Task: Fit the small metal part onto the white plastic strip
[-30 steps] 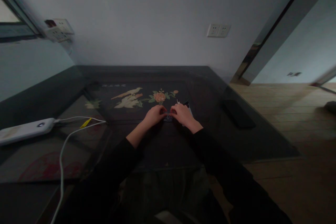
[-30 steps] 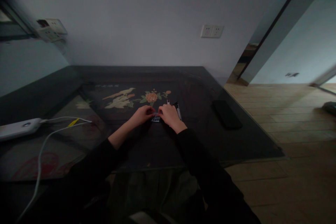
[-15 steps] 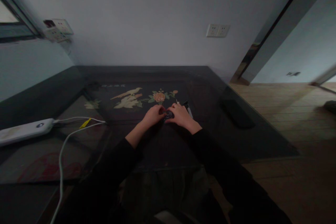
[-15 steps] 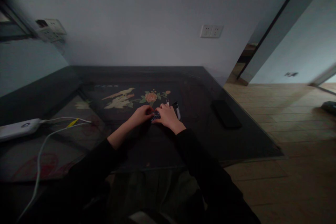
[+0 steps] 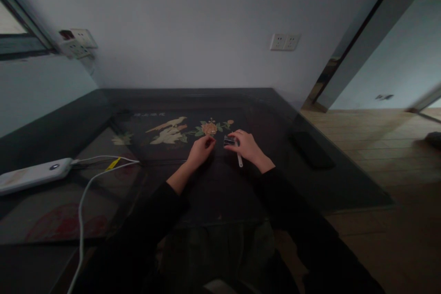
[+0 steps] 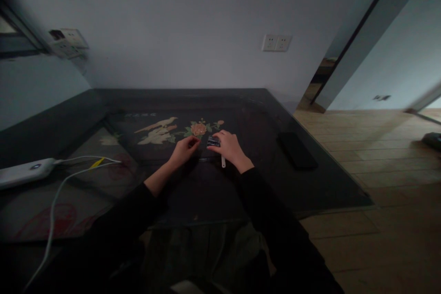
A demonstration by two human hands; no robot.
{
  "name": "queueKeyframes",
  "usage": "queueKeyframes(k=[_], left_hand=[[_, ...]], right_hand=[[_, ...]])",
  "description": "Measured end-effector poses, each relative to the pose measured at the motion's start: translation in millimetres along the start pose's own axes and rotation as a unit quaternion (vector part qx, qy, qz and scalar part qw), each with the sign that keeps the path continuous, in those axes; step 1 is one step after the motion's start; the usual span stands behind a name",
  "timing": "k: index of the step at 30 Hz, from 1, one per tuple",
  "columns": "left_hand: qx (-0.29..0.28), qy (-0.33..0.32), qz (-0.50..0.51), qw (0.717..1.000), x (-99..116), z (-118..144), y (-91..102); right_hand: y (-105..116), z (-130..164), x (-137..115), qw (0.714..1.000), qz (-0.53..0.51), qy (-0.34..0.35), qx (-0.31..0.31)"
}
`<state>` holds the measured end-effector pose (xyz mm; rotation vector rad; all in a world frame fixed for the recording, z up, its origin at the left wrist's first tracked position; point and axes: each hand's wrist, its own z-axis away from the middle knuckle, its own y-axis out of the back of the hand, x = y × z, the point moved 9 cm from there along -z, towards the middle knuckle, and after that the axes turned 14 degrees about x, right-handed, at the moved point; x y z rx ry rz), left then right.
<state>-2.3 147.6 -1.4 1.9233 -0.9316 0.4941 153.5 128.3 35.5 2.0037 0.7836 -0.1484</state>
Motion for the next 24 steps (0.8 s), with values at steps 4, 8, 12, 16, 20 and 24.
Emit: queueKeyframes(k=[4, 8, 12, 16, 20, 24], left_hand=[[-0.024, -0.031, 0.001, 0.999, 11, 6, -8.7], [-0.047, -0.053, -0.003, 0.997, 18, 10, -13.4], [-0.050, -0.058, -0.001, 0.997, 18, 10, -12.7], [-0.054, -0.060, -0.005, 0.997, 18, 10, -13.4], [-0.060, -0.065, -0.010, 0.996, 19, 10, -14.7], [-0.065, -0.066, -0.012, 0.996, 20, 11, -15.4]], right_hand=[[40, 5, 54, 0.996, -0.044, -0.037, 0.071], [61, 21, 114, 0.995, -0.016, -0.074, 0.068], [56, 29, 140, 0.997, -0.012, -0.071, 0.019], [43, 30, 142, 0.998, 0.001, -0.053, -0.027], [37, 31, 143, 0.998, 0.015, -0.048, -0.044], [35, 33, 143, 0.997, 0.016, -0.053, -0.056]])
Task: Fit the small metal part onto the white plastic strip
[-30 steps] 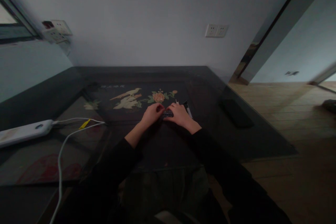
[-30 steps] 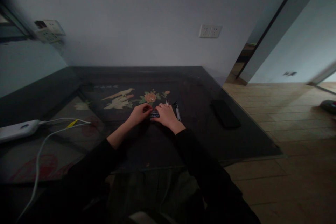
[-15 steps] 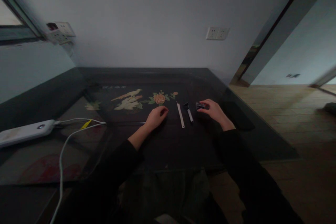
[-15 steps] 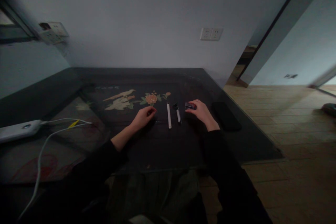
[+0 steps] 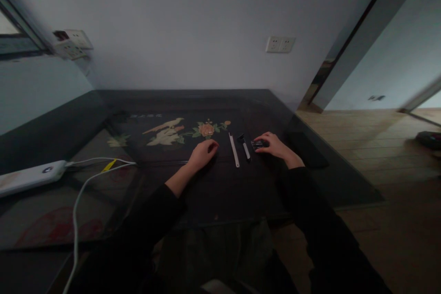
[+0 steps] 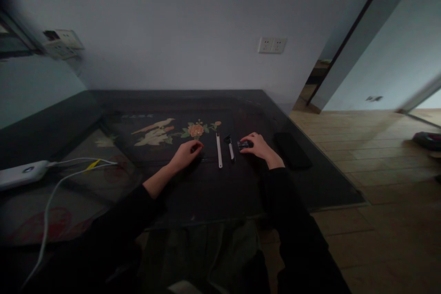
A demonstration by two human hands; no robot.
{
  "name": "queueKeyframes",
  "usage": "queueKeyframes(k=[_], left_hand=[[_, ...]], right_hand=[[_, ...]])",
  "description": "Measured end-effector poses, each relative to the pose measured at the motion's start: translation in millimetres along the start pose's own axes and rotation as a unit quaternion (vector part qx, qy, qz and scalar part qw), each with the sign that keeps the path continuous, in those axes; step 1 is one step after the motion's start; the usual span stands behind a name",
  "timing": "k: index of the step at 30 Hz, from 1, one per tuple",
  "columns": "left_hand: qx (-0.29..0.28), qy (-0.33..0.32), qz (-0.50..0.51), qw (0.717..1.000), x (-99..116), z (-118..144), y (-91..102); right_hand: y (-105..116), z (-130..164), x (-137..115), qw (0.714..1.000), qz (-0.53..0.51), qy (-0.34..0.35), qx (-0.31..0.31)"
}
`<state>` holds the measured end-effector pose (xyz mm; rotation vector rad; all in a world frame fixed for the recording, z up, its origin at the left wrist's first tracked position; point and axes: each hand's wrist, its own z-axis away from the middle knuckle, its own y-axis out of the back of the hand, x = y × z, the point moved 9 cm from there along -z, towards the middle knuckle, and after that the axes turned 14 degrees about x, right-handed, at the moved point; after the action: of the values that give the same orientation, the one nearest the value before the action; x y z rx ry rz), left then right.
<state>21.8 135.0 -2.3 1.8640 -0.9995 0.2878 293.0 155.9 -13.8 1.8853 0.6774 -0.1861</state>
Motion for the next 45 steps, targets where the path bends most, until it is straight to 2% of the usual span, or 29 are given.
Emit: queueKeyframes(k=[14, 16, 19, 22, 23, 25, 27, 29, 31, 34, 39, 42, 45], left_hand=[[0.004, 0.001, -0.001, 1.000, 1, 0, 1.3], [0.011, 0.011, 0.011, 1.000, 0, -1, 2.3], [0.043, 0.053, 0.057, 0.996, -5, -4, 7.4], [0.085, 0.140, 0.170, 0.972, -16, -7, 13.7], [0.097, 0.167, 0.221, 0.956, -18, -7, 15.5], [0.111, 0.201, 0.322, 0.918, -15, -7, 19.2], [0.094, 0.201, 0.393, 0.892, -2, -6, 21.5], [0.060, 0.187, 0.432, 0.880, 16, -2, 22.7], [0.025, 0.176, 0.437, 0.882, 33, 5, 22.0], [-0.001, 0.180, 0.424, 0.887, 47, 16, 19.5], [-0.076, 0.167, 0.488, 0.854, 63, 28, 8.1], [-0.116, 0.169, 0.474, 0.856, 61, 33, -1.1], [-0.155, 0.149, 0.455, 0.864, 61, 38, -8.3]], right_hand=[[1, 2, -3, 1.000, -0.001, -0.025, 0.003], [7, 1, -6, 0.999, -0.006, -0.031, 0.028], [26, -2, -18, 0.993, -0.031, -0.032, 0.108], [44, -6, -38, 0.976, -0.101, -0.040, 0.190], [45, -7, -48, 0.968, -0.141, -0.042, 0.203], [36, -10, -73, 0.954, -0.230, -0.041, 0.186], [19, -10, -105, 0.942, -0.298, -0.040, 0.150], [3, -7, -139, 0.927, -0.355, -0.022, 0.123], [-14, -2, -172, 0.914, -0.399, -0.004, 0.076], [-30, 4, -206, 0.891, -0.453, 0.007, 0.029], [-36, 10, -228, 0.885, -0.464, 0.043, 0.008], [-44, 16, -233, 0.880, -0.472, 0.056, -0.008], [-55, 24, -239, 0.890, -0.448, 0.081, -0.026]])
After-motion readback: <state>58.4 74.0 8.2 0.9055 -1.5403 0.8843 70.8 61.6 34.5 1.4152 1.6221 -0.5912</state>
